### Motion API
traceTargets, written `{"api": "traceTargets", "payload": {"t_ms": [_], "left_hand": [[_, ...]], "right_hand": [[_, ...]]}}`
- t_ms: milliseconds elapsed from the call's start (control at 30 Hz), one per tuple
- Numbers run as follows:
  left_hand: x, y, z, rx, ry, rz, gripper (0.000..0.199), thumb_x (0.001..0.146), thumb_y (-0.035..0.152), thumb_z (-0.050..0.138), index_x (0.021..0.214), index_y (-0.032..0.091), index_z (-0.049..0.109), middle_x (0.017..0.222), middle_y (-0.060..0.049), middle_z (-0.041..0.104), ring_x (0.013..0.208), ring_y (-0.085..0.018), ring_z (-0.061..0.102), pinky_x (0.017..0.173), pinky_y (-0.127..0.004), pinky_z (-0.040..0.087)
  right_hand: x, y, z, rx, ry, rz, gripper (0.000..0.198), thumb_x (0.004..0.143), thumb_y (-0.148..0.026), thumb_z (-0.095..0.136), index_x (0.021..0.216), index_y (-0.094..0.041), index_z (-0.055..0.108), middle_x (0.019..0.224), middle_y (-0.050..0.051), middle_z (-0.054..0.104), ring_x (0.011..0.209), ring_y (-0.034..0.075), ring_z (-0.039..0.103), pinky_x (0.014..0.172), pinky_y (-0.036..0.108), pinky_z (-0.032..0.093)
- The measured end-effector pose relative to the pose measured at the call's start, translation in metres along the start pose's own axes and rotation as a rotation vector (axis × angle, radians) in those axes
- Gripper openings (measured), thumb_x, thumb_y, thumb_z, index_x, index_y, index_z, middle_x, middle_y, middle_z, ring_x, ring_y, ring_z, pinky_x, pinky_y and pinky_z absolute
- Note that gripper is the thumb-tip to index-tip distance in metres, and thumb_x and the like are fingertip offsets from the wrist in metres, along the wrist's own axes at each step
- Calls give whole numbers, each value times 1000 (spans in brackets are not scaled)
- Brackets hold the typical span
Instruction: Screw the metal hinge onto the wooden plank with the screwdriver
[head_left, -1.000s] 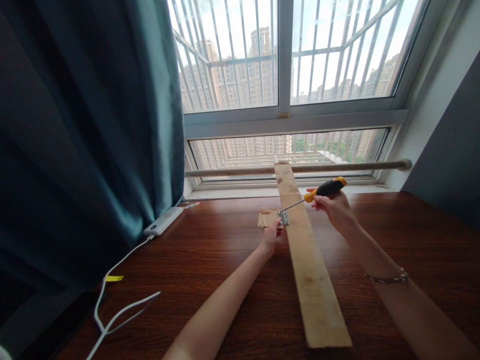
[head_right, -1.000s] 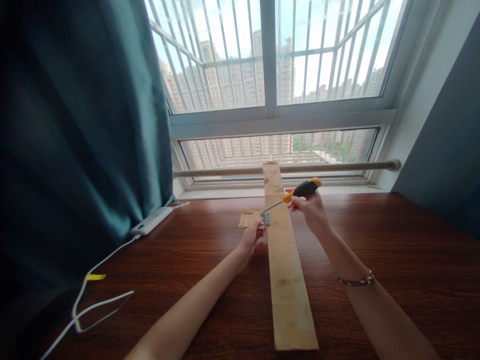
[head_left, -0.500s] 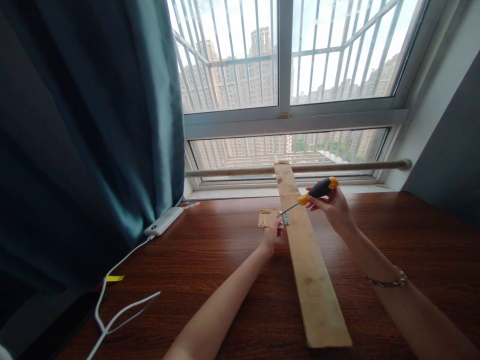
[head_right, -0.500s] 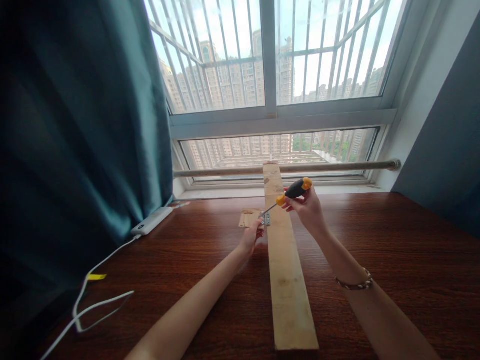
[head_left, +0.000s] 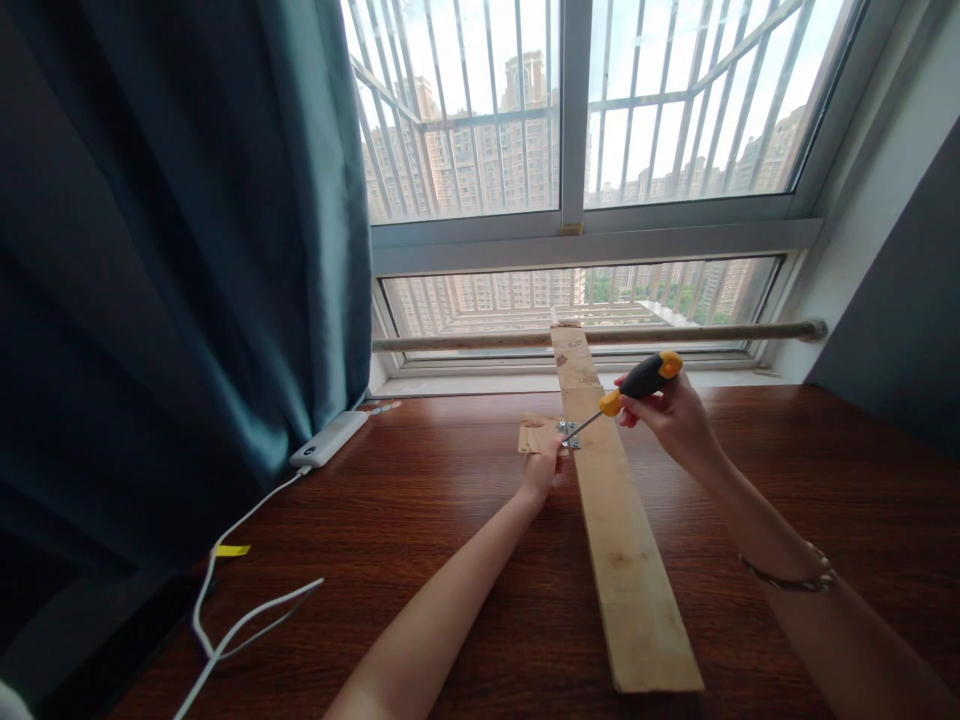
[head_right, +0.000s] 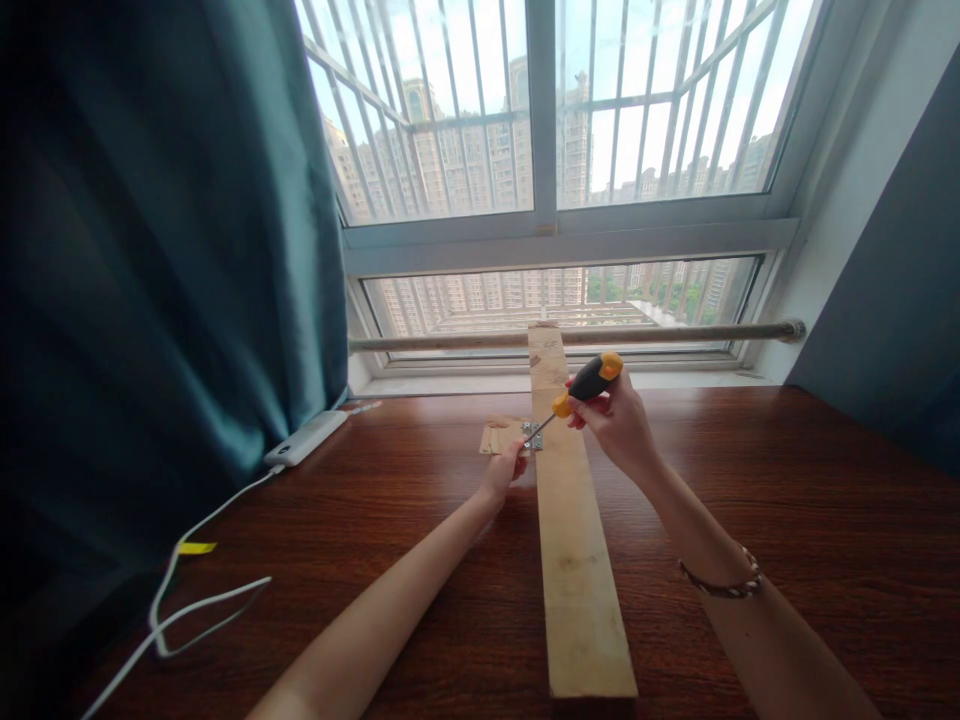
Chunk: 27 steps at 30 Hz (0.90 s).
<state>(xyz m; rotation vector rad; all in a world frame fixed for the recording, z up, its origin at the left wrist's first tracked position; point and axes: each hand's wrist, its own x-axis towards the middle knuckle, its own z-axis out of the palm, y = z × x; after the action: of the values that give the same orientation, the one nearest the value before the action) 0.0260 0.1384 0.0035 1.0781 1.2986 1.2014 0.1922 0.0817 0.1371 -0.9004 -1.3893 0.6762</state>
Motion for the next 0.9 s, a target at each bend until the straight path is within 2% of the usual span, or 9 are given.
{"api": "traceTargets", "payload": {"t_ms": [233, 467, 633, 733, 833, 900], "left_hand": [[-4, 1, 0, -7, -22, -45, 45, 72, 51, 51, 42, 18, 48, 40, -1, 45, 38, -10, 37, 42, -25, 24], [-6, 4, 1, -30, -114, 8, 48, 76, 50, 45, 41, 17, 50, 40, -3, 48, 33, -8, 33, 41, -27, 21], [-9, 7, 0, 20, -78, 3, 50, 77, 51, 45, 41, 17, 53, 31, 0, 39, 32, -8, 33, 42, -26, 24], [-10, 7, 0, 54, -54, -35, 51, 77, 50, 44, 40, 17, 52, 28, 1, 35, 31, -9, 33, 42, -26, 24], [-11, 6, 1, 38, -46, -39, 49, 77, 51, 45, 41, 17, 52, 28, 2, 34, 30, -9, 32, 41, -25, 23], [-11, 6, 2, 26, -51, -31, 48, 76, 52, 45, 45, 17, 54, 28, 3, 33, 30, -8, 31, 40, -25, 22]], "right_hand": [[0, 1, -1, -35, -34, 9, 47, 62, -45, 72, 90, -19, 45, 71, 1, 62, 49, 14, 59, 44, 27, 48], [0, 1, -4, -28, -105, -4, 46, 63, -41, 72, 91, -18, 45, 87, 7, 64, 50, 13, 58, 44, 27, 47], [0, 0, -5, -36, -150, -36, 45, 67, -41, 69, 95, -20, 40, 98, 9, 62, 50, 12, 59, 45, 27, 47], [-3, -1, -4, -185, -61, -48, 50, 64, -45, 70, 95, -21, 39, 87, 6, 65, 48, 14, 59, 45, 28, 48], [-7, 0, -1, -472, 136, -138, 52, 60, -50, 72, 91, -22, 40, 65, -1, 61, 48, 17, 58, 46, 28, 46], [-10, 2, 2, -600, 256, -223, 52, 59, -52, 72, 88, -23, 41, 59, -2, 57, 50, 17, 56, 48, 29, 45]]}}
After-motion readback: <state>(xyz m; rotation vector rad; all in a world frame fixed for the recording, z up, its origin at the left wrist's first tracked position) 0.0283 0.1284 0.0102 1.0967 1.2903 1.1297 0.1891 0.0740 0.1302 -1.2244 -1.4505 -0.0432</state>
